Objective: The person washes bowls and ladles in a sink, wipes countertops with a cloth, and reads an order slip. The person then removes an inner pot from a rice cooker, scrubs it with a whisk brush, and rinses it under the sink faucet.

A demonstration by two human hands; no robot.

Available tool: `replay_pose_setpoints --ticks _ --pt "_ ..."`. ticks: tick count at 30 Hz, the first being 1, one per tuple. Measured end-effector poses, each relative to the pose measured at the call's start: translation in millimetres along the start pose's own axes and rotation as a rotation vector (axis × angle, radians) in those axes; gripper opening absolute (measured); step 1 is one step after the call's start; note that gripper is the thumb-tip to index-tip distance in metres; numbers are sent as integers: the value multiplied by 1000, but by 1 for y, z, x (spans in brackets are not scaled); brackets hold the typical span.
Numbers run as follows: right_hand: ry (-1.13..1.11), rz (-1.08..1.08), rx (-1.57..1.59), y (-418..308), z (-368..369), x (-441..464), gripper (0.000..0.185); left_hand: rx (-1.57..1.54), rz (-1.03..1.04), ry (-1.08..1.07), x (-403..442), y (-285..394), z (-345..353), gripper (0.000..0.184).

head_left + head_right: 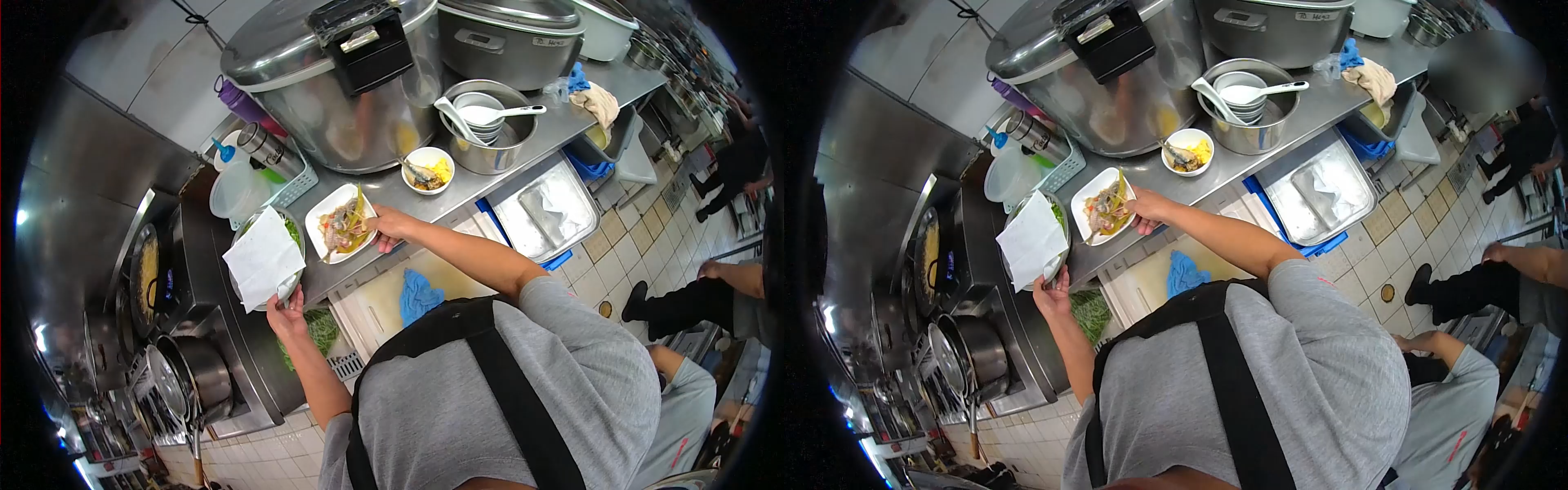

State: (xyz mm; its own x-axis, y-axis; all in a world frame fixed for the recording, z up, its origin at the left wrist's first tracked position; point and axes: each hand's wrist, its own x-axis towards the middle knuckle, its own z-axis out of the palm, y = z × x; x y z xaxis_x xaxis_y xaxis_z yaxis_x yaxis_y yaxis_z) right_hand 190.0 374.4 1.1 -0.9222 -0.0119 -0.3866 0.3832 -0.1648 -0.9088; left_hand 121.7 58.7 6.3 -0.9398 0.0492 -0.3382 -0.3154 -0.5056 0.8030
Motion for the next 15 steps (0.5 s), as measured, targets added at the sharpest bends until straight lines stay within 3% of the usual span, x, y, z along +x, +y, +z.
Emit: replay_pose_setpoints --ticks 5,10,13,14,15 --pt "124 -134 -171 5 -35 -39 34 -154 -1 -135 -21 -12 -2 43" --pt "625 -184 -93 36 -107 -85 28 -106 -1 -121 -46 -41 -7 40" --pt "782 -264 171 23 -120 -77 34 -69 -71 -245 -54 -53 6 39" --pt "694 -238 235 19 -122 -71 46 -48 -81 -235 -56 -56 15 42" --pt "665 -226 213 21 -126 -63 47 -34 -87 -263 -58 -60 22 41"
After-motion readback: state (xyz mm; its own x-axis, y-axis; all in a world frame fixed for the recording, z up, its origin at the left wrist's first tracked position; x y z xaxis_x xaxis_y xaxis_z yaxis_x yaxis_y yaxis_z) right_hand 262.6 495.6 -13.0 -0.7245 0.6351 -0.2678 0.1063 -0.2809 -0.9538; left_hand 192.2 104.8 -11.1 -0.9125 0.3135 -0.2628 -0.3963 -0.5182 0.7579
